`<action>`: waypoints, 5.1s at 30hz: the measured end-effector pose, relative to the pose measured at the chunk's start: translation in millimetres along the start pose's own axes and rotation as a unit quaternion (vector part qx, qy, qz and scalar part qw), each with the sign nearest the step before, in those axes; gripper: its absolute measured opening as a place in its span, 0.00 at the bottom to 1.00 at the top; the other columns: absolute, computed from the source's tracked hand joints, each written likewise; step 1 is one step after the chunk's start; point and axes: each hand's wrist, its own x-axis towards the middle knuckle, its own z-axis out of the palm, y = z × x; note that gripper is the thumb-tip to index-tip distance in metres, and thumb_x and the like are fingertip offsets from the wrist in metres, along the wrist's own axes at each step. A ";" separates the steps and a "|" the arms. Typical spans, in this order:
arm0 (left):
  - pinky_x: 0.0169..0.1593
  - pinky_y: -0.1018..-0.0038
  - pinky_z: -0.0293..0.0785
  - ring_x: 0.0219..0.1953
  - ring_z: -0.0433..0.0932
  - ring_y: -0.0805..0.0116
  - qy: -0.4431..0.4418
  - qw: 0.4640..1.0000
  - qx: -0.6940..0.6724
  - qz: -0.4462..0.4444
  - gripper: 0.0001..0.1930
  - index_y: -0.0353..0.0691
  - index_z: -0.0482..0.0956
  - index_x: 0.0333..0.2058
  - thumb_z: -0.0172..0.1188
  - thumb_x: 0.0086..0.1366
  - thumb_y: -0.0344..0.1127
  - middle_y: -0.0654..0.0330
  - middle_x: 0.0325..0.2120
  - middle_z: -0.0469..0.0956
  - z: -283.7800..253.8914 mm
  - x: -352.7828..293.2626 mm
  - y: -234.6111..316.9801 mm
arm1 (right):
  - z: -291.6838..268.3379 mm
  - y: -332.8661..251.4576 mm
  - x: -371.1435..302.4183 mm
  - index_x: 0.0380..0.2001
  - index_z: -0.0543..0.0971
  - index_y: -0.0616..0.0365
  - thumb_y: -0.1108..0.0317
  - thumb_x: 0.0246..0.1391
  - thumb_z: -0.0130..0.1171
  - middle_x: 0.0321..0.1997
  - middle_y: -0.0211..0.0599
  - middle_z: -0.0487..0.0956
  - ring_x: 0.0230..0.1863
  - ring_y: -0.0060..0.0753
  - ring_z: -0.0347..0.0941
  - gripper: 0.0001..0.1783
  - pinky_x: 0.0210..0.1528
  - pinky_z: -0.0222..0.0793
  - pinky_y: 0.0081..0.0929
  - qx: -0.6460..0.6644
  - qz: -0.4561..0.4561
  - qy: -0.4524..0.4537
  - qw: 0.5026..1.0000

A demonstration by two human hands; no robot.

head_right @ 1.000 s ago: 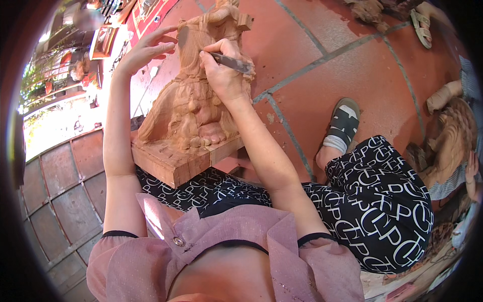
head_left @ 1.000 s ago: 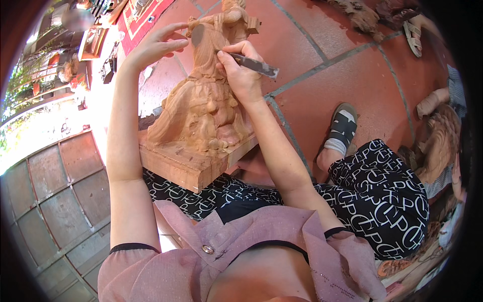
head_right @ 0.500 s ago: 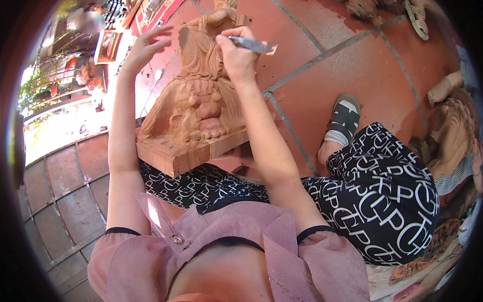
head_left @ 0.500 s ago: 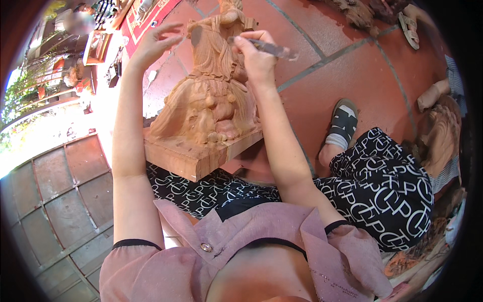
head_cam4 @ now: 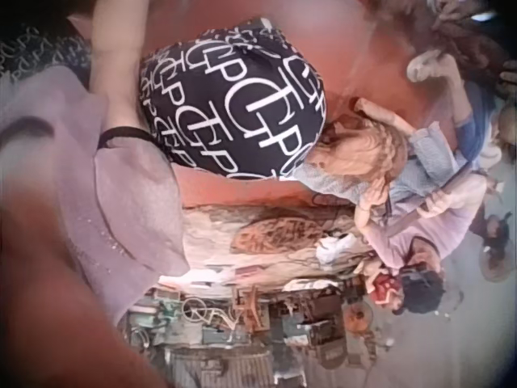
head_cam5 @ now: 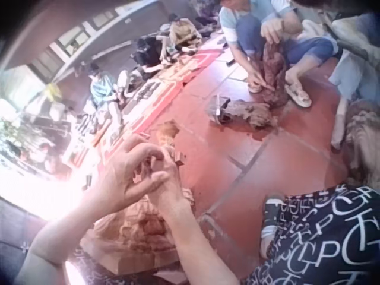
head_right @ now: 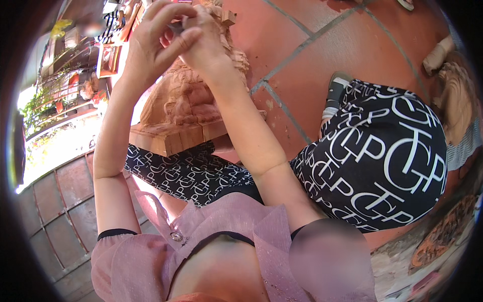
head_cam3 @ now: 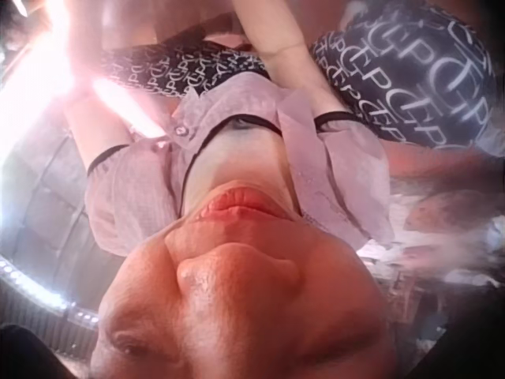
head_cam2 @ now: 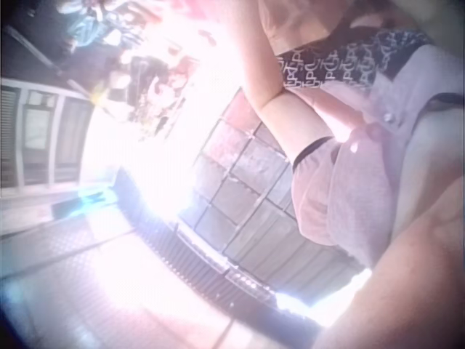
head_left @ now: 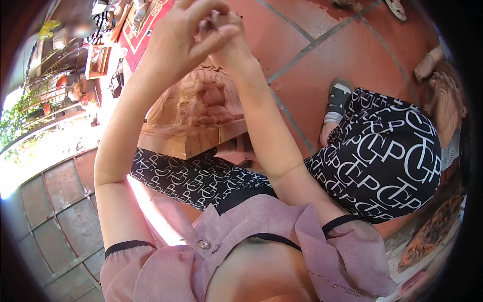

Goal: The person carves a wooden figurine using a chisel while sitting on the floor. They hold the wood with one hand and use the chisel with the other to shape details on the piece.

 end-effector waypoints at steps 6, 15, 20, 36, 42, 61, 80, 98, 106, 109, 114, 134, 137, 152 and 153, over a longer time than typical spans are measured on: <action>0.31 0.76 0.72 0.28 0.73 0.69 -0.010 0.993 -0.058 -0.098 0.05 0.35 0.71 0.33 0.51 0.59 0.30 0.59 0.29 0.71 -7.5 4.1 -27.7 | -18.0 -31.8 -12.8 0.38 0.78 0.59 0.74 0.42 0.52 0.32 0.48 0.75 0.33 0.41 0.75 0.16 0.41 0.71 0.32 -0.090 -0.003 0.111 0.990; 0.32 0.75 0.71 0.28 0.75 0.73 -0.220 0.972 0.030 -0.076 0.06 0.35 0.73 0.31 0.57 0.56 0.30 0.60 0.21 0.74 25.5 48.8 -51.4 | -34.4 24.5 -14.2 0.37 0.76 0.64 0.78 0.44 0.62 0.27 0.33 0.78 0.30 0.22 0.76 0.13 0.33 0.74 0.19 0.185 0.107 0.010 0.977; 0.35 0.71 0.71 0.30 0.76 0.67 -0.301 0.951 -0.043 -0.058 0.09 0.35 0.75 0.33 0.60 0.52 0.31 0.56 0.25 0.77 60.2 59.5 -77.5 | -24.3 60.3 -16.8 0.37 0.75 0.65 0.79 0.42 0.62 0.28 0.35 0.79 0.28 0.24 0.76 0.15 0.33 0.75 0.19 0.275 0.097 0.013 0.956; 0.32 0.62 0.70 0.28 0.76 0.52 -0.247 0.969 0.027 0.007 0.08 0.35 0.76 0.31 0.56 0.52 0.29 0.47 0.25 0.76 77.2 47.4 -104.9 | -3.4 94.6 -11.1 0.37 0.76 0.65 0.77 0.42 0.62 0.32 0.36 0.79 0.34 0.24 0.75 0.14 0.40 0.71 0.21 0.123 0.054 0.008 0.991; 0.30 0.62 0.69 0.26 0.75 0.50 -0.216 0.972 0.089 0.030 0.06 0.34 0.74 0.27 0.56 0.49 0.30 0.46 0.21 0.74 75.8 49.4 -112.6 | -1.7 93.8 -3.8 0.34 0.76 0.63 0.74 0.41 0.64 0.30 0.36 0.80 0.32 0.25 0.76 0.14 0.38 0.71 0.23 0.092 0.044 0.019 0.995; 0.34 0.66 0.69 0.30 0.74 0.56 -0.164 0.986 0.014 0.012 0.11 0.33 0.72 0.31 0.57 0.46 0.28 0.50 0.26 0.75 65.4 33.7 -106.6 | -12.2 79.7 -3.5 0.31 0.79 0.62 0.71 0.36 0.67 0.25 0.34 0.79 0.29 0.23 0.74 0.14 0.35 0.70 0.22 0.081 0.074 -0.032 0.994; 0.36 0.65 0.71 0.33 0.77 0.54 -0.164 0.986 -0.028 -0.026 0.10 0.35 0.76 0.31 0.56 0.45 0.24 0.50 0.26 0.77 60.9 28.2 -91.1 | -8.5 79.8 -10.5 0.34 0.79 0.60 0.74 0.41 0.64 0.30 0.33 0.80 0.34 0.22 0.75 0.12 0.40 0.70 0.22 0.048 0.071 -0.034 0.996; 0.36 0.62 0.70 0.35 0.75 0.50 -0.166 0.983 0.082 -0.003 0.08 0.34 0.74 0.30 0.55 0.48 0.26 0.47 0.28 0.75 72.0 37.9 -79.8 | -16.7 79.7 -7.4 0.31 0.79 0.62 0.76 0.41 0.62 0.31 0.34 0.80 0.36 0.24 0.75 0.10 0.41 0.71 0.23 0.063 0.064 -0.041 0.995; 0.34 0.63 0.71 0.32 0.76 0.49 -0.078 0.997 0.006 0.003 0.05 0.33 0.73 0.27 0.54 0.49 0.25 0.47 0.26 0.76 78.1 30.5 -97.5 | -2.4 94.5 -4.8 0.34 0.78 0.61 0.77 0.43 0.61 0.34 0.34 0.80 0.37 0.25 0.75 0.10 0.41 0.70 0.24 0.031 0.057 -0.022 0.998; 0.35 0.63 0.71 0.33 0.76 0.50 -0.092 0.995 0.002 -0.029 0.05 0.33 0.73 0.27 0.53 0.49 0.25 0.47 0.26 0.76 71.9 35.9 -89.0 | -8.7 88.9 -2.7 0.34 0.78 0.61 0.77 0.44 0.61 0.35 0.34 0.79 0.37 0.26 0.75 0.11 0.41 0.70 0.24 0.057 0.073 -0.050 0.994; 0.34 0.64 0.70 0.32 0.76 0.52 -0.104 0.994 -0.021 -0.009 0.05 0.33 0.73 0.26 0.54 0.48 0.26 0.47 0.25 0.75 72.3 24.0 -97.7 | -2.2 77.3 -13.2 0.34 0.77 0.63 0.76 0.44 0.60 0.33 0.33 0.78 0.36 0.25 0.74 0.11 0.40 0.69 0.22 0.083 0.075 -0.038 0.993; 0.31 0.63 0.70 0.27 0.76 0.54 -0.241 0.970 0.002 -0.043 0.09 0.35 0.76 0.26 0.62 0.45 0.33 0.50 0.22 0.76 43.9 32.0 -90.0 | -17.6 55.3 -10.8 0.36 0.79 0.61 0.71 0.44 0.65 0.34 0.29 0.79 0.38 0.20 0.72 0.13 0.44 0.67 0.19 0.172 0.106 -0.106 0.974; 0.29 0.64 0.69 0.25 0.75 0.55 -0.238 0.971 -0.003 0.007 0.10 0.34 0.75 0.25 0.62 0.44 0.32 0.50 0.21 0.75 45.5 29.5 -98.0 | -8.4 64.3 -13.9 0.35 0.79 0.61 0.74 0.44 0.64 0.33 0.28 0.79 0.37 0.19 0.73 0.11 0.42 0.69 0.18 0.191 0.125 -0.100 0.968; 0.31 0.65 0.70 0.28 0.76 0.56 -0.226 0.974 0.007 0.021 0.15 0.37 0.77 0.32 0.64 0.44 0.34 0.52 0.24 0.77 57.4 28.3 -105.8 | -4.8 88.7 -13.8 0.34 0.79 0.58 0.74 0.44 0.65 0.32 0.26 0.79 0.32 0.17 0.72 0.11 0.39 0.67 0.16 0.132 0.070 -0.050 0.988; 0.31 0.65 0.70 0.28 0.76 0.56 -0.216 0.976 0.013 0.011 0.15 0.37 0.77 0.32 0.65 0.44 0.34 0.52 0.24 0.77 54.7 23.0 -106.5 | -1.9 87.7 -12.8 0.34 0.79 0.58 0.74 0.43 0.65 0.32 0.25 0.79 0.32 0.17 0.72 0.11 0.39 0.67 0.16 0.113 0.079 -0.057 0.989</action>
